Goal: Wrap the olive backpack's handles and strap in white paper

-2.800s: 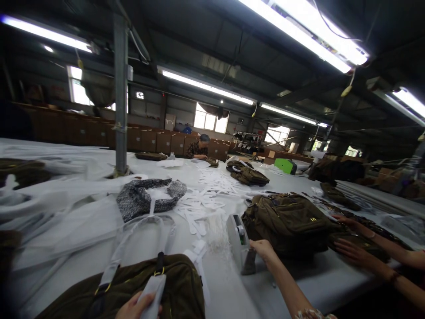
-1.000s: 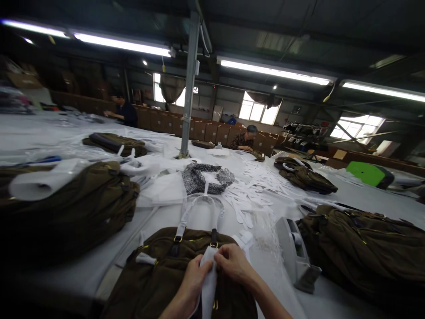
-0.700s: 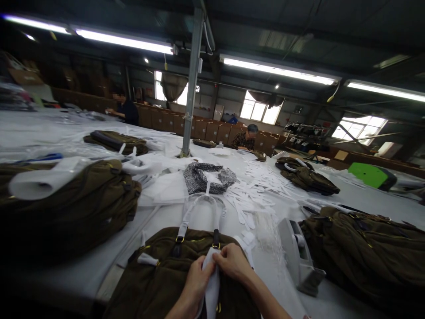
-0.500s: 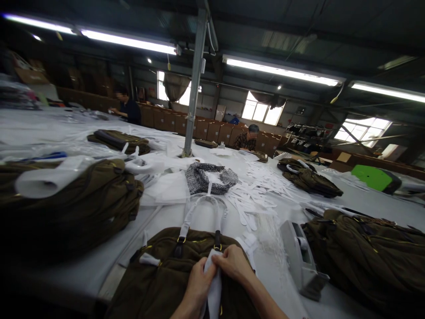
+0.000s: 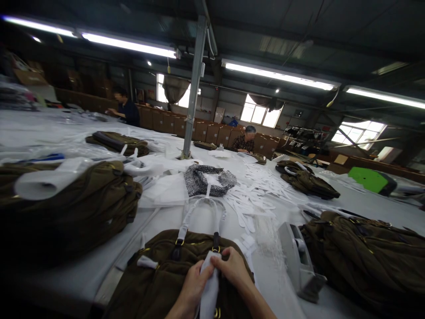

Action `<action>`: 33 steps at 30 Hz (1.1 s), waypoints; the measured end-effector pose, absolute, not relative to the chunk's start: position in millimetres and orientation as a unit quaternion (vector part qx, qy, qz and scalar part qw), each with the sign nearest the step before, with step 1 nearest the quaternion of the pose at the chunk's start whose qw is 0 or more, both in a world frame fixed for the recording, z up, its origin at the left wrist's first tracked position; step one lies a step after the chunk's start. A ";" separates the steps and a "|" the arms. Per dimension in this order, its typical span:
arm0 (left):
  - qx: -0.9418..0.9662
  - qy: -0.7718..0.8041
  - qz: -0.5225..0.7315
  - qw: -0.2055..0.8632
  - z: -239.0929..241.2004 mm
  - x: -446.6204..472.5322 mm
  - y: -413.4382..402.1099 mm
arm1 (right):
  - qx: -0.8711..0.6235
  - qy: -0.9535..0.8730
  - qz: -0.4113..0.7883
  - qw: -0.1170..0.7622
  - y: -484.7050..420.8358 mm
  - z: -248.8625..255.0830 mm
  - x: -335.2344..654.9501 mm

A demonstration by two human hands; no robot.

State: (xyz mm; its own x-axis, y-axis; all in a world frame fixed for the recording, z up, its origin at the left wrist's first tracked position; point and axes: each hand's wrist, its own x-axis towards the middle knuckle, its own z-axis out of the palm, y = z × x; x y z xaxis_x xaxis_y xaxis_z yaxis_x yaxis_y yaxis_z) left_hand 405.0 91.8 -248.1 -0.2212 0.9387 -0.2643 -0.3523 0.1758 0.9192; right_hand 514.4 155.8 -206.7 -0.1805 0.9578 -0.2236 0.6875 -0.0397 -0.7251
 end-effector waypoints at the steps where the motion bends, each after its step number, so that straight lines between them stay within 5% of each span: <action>1: 0.258 0.494 0.582 0.593 -248.4 403.6 92.1 | -0.607 -0.662 0.401 0.179 156.4 -209.4 514.0; 12: 0.161 0.338 0.528 0.762 -256.7 380.7 103.5 | -0.439 -0.610 0.591 0.292 156.8 -237.1 528.9; 22: 0.191 0.334 0.544 0.746 -256.2 387.9 103.4 | -0.472 -0.620 0.530 0.336 149.7 -238.0 523.5; 27: 0.187 0.301 0.576 0.737 -246.6 391.7 97.3 | -0.578 -0.603 0.464 0.295 122.0 -231.8 532.0; 33: 0.205 0.360 0.568 0.711 -238.1 392.7 92.8 | -0.561 -0.598 0.518 0.244 79.7 -216.9 529.0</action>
State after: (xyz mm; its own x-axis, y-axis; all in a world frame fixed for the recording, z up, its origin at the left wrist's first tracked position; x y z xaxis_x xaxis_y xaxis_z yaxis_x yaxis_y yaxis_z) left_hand 392.7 92.8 -238.1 0.0966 0.9553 -0.2793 -0.6597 0.2716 0.7007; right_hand 529.0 79.7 -216.9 -0.2523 0.9232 -0.2899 0.4177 -0.1664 -0.8932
